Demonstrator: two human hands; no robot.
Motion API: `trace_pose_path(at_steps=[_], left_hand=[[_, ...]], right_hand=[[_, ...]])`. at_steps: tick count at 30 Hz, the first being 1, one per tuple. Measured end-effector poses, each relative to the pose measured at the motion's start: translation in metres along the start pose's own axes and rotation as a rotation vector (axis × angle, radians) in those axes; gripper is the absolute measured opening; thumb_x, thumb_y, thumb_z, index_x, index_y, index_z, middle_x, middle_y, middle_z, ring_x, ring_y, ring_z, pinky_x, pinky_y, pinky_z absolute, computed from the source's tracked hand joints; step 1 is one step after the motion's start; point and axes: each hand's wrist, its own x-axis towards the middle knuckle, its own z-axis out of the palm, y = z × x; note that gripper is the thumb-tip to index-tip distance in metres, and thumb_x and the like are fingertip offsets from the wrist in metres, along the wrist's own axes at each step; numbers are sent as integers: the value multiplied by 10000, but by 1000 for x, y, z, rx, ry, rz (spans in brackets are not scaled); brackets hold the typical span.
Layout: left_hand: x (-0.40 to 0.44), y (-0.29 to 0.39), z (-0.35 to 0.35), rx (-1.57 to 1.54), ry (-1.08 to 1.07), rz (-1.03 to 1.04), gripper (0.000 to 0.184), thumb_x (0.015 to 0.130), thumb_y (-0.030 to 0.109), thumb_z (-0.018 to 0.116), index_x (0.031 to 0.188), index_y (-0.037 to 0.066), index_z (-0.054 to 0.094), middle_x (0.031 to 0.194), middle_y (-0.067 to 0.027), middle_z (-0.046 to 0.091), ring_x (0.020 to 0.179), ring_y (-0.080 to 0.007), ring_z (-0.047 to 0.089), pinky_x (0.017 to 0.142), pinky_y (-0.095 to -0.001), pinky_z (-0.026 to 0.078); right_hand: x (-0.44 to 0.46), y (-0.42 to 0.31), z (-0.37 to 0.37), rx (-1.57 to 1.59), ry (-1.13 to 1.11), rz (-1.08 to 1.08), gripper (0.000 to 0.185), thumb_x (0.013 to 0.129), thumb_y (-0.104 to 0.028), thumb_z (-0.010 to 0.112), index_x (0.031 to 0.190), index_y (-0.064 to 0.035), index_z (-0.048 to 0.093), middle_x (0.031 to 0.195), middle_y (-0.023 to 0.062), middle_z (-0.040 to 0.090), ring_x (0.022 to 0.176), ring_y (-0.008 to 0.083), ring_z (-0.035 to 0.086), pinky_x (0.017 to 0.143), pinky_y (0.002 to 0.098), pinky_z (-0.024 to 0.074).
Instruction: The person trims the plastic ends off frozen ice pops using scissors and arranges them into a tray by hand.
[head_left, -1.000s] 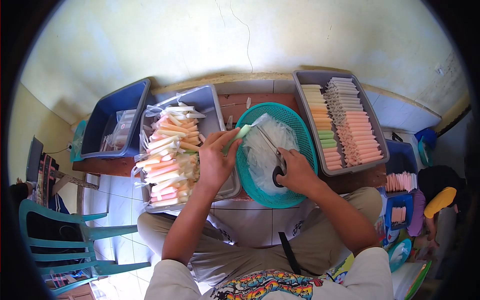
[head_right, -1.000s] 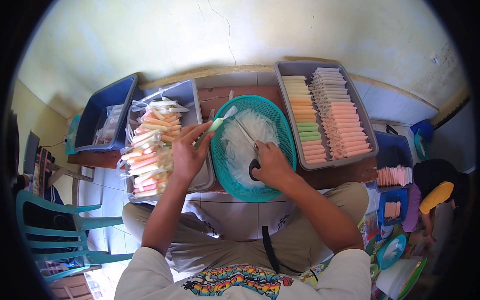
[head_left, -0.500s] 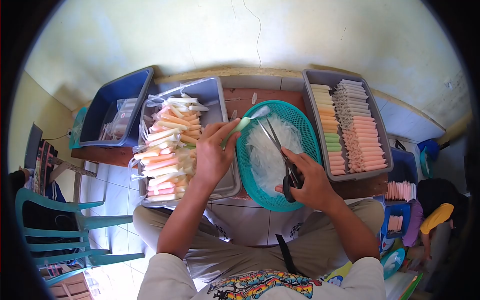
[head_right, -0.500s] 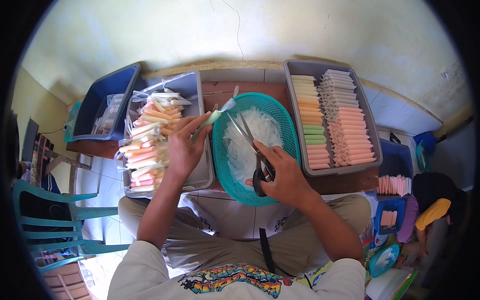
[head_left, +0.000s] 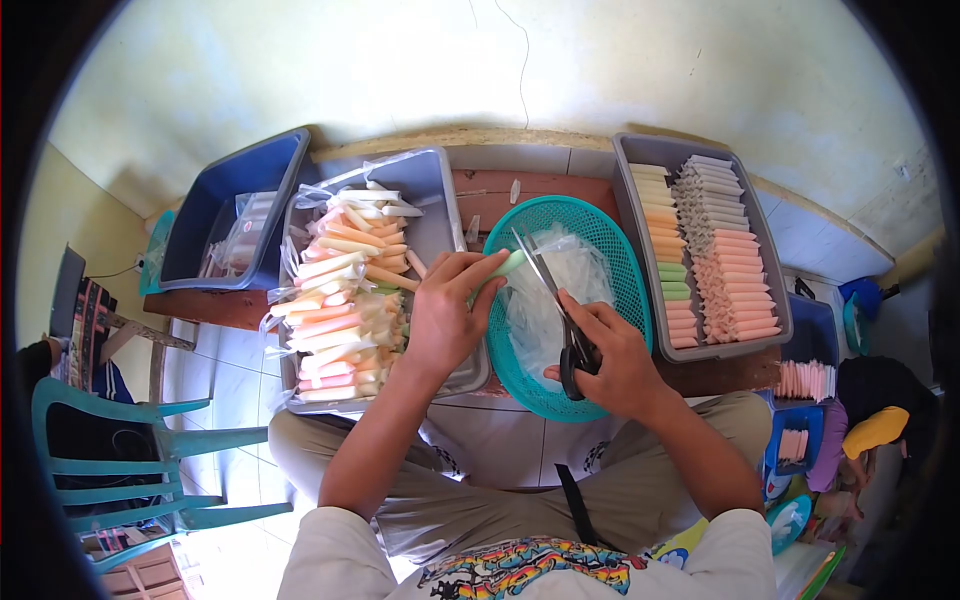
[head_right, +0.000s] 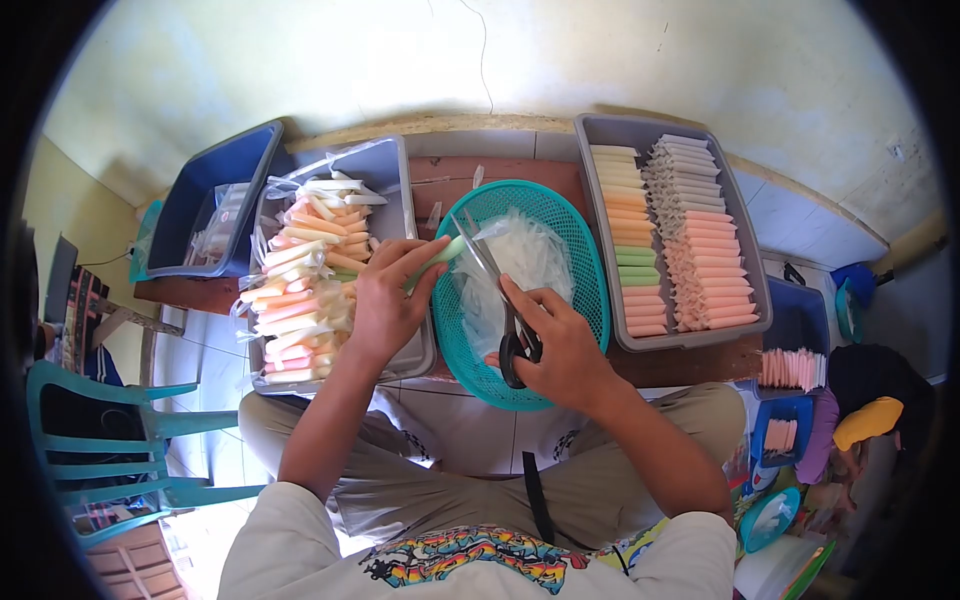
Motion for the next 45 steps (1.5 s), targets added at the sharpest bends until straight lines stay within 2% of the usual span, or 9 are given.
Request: trace_pose_path(at_steps=[7,13,15,24,31,45], left_hand=[[-2,0,1,-2,-23,16,351,888,29,818,1236,65,790,1056,-128,756,937,-319,696,821,-425,562],[-3,2,1,-16,-41,29,367,880,24,805,1241,86,787,1071,-118,743,960,-319,690,846,-439,573],[-2,2,1,-20,-32,34,356,881,13,814,1234,55,788,1053,-135,754,938,-326,694,831,-429,559],[-3,2,2,0,-38,36,358,879,17,814,1234,55,786,1054,-135,751,941,-329,689,834,-436,556],[-3,2,2,19,-45,22,353,879,21,816,1229,61,788,1053,-132,751,939,-329,692,831,-436,560],[-4,0,2,55,-47,15,348,875,29,816,1220,67,795,1046,-119,750,949,-325,682,854,-441,551]], right_hand=[[1,2,3,51,26,9,961,804,-332,941,1601,-30,498,1119,171,652,888,299,701,829,409,577],[1,2,1,162,-2,62,982,795,-322,955,1606,-22,489,1029,122,627,785,214,643,727,357,584],[0,1,0,152,-29,71,1002,788,-196,963,1644,-96,452,1073,70,577,824,123,587,738,294,657],[0,0,-2,175,-71,143,989,806,-208,956,1648,-102,449,1134,87,594,907,132,640,757,295,649],[0,3,0,230,-68,115,972,832,-196,941,1655,-88,434,1133,89,587,910,123,622,757,277,629],[-2,6,5,311,-126,190,950,887,-164,901,1682,-96,386,1179,87,553,960,122,634,817,275,598]])
